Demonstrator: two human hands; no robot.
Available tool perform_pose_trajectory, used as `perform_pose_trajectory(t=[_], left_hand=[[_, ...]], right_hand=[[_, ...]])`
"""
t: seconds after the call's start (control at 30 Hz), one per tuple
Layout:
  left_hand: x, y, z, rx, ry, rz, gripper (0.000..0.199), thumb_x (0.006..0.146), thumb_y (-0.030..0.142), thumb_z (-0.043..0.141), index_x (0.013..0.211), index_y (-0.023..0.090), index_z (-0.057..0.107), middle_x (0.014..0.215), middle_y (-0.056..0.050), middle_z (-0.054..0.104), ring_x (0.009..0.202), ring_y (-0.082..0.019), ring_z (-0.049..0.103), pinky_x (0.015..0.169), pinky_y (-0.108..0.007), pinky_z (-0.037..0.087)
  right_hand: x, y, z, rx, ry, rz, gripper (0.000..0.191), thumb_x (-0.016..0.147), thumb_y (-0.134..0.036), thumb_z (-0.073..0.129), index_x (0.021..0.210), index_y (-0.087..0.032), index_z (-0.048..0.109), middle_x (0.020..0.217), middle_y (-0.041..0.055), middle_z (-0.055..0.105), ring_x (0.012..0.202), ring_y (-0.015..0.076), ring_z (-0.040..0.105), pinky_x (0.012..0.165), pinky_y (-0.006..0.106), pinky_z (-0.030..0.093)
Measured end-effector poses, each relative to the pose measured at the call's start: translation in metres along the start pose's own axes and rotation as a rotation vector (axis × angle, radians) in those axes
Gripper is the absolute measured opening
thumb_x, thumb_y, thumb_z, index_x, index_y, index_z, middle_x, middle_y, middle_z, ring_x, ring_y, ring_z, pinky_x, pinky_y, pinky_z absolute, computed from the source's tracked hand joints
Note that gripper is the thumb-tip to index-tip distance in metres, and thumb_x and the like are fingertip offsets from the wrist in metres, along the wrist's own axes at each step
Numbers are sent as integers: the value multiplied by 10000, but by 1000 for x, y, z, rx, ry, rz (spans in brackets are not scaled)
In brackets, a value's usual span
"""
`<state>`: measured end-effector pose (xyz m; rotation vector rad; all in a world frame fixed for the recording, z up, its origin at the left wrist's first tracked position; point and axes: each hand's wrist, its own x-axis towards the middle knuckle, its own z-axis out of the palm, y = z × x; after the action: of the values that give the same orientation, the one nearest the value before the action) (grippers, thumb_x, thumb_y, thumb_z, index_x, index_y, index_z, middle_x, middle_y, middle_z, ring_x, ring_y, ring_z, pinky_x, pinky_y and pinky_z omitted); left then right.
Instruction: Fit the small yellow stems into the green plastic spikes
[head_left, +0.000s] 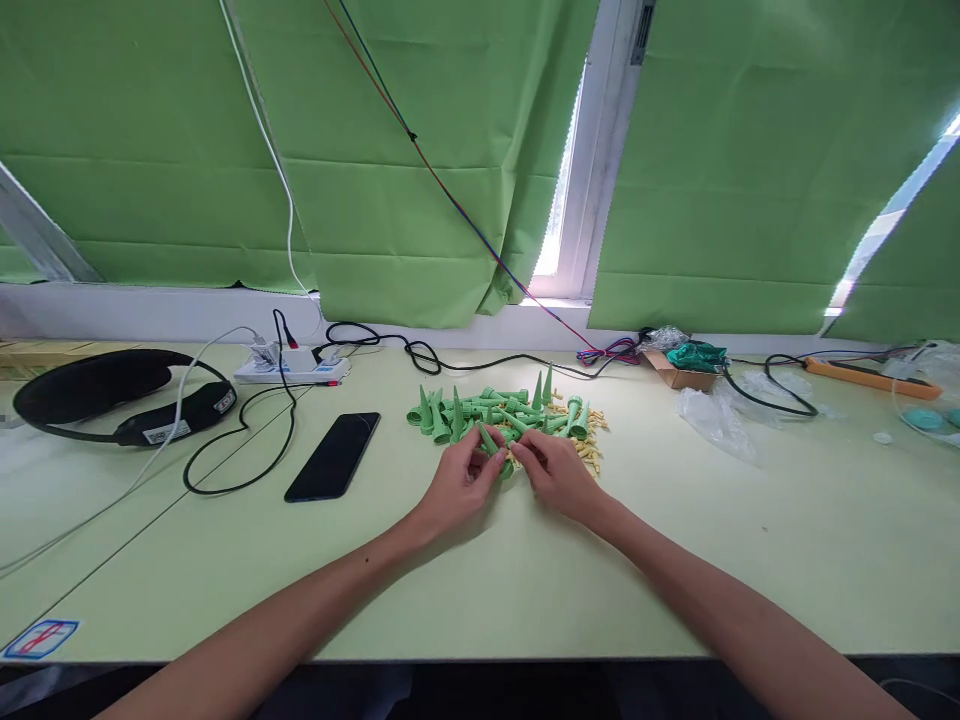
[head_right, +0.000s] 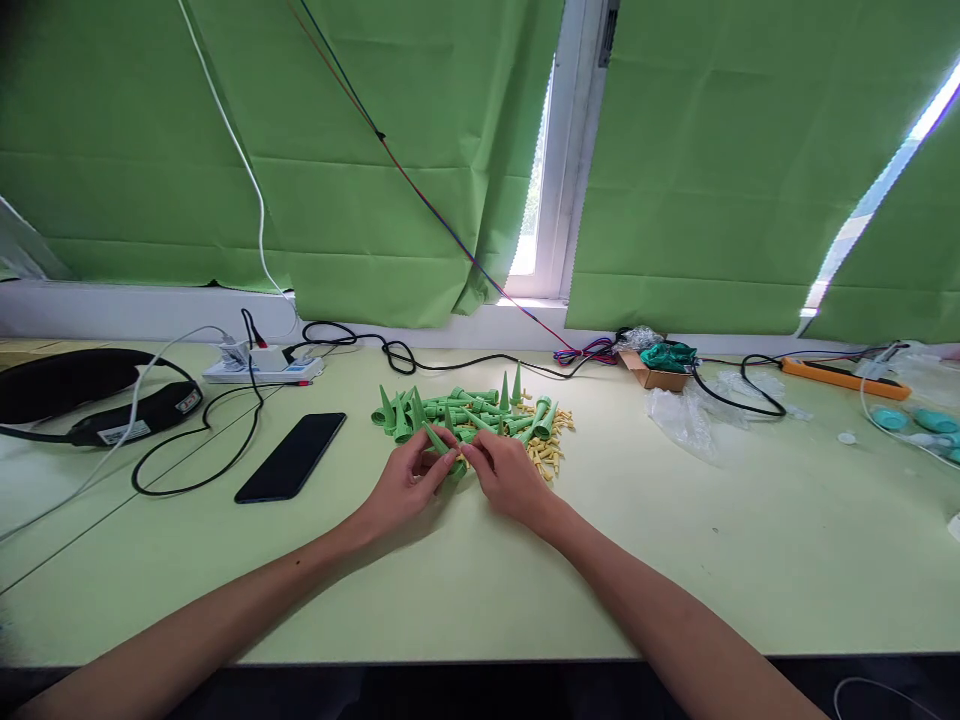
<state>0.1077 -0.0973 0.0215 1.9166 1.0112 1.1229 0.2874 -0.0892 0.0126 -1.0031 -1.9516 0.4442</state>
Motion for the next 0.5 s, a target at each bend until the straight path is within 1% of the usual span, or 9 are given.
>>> perform_pose_trajectory(t=[0.07,0.17,0.3,0.4,0.5], left_hand=[[0,1,0,14,-9,-2,213,929,406,532,959,196,509,682,37,492,525,-87,434,474,-207,323],[-1,2,0,23,-8,-2,214,930,409,526,954,197,508,656,43,478,522,-91,432,474,-205,317],[-1,2,0,51,-10,0,213,930,406,523,960,195,514,644,43,482,515,-94,431,472,-206,312],[0,0,0,64,-4,14,217,931,409,520,956,194,513,673,30,518,538,-102,474,485,-208,331],[-1,-1,1,61,-5,19,218,935,408,515,975,193,519,678,25,539,546,-108,494,489,-210,337]], right_hand=[[0,1,1,-17,-6,-2,344,986,-331,442,668,-205,400,575,-49,422,527,104,349,533,245,282],[-1,1,0,-39,-27,6,373,995,-346,418,653,-207,357,567,-51,386,524,105,318,524,247,260],[-1,3,0,-71,-44,11,399,1001,-370,396,639,-207,353,556,-45,395,516,107,323,523,251,249],[-1,3,1,-86,-62,11,422,1010,-387,372,630,-205,365,554,-37,430,511,109,347,533,255,253],[-1,4,2,-110,-66,20,445,1014,-402,360,615,-205,362,535,-38,417,500,111,342,532,258,252]])
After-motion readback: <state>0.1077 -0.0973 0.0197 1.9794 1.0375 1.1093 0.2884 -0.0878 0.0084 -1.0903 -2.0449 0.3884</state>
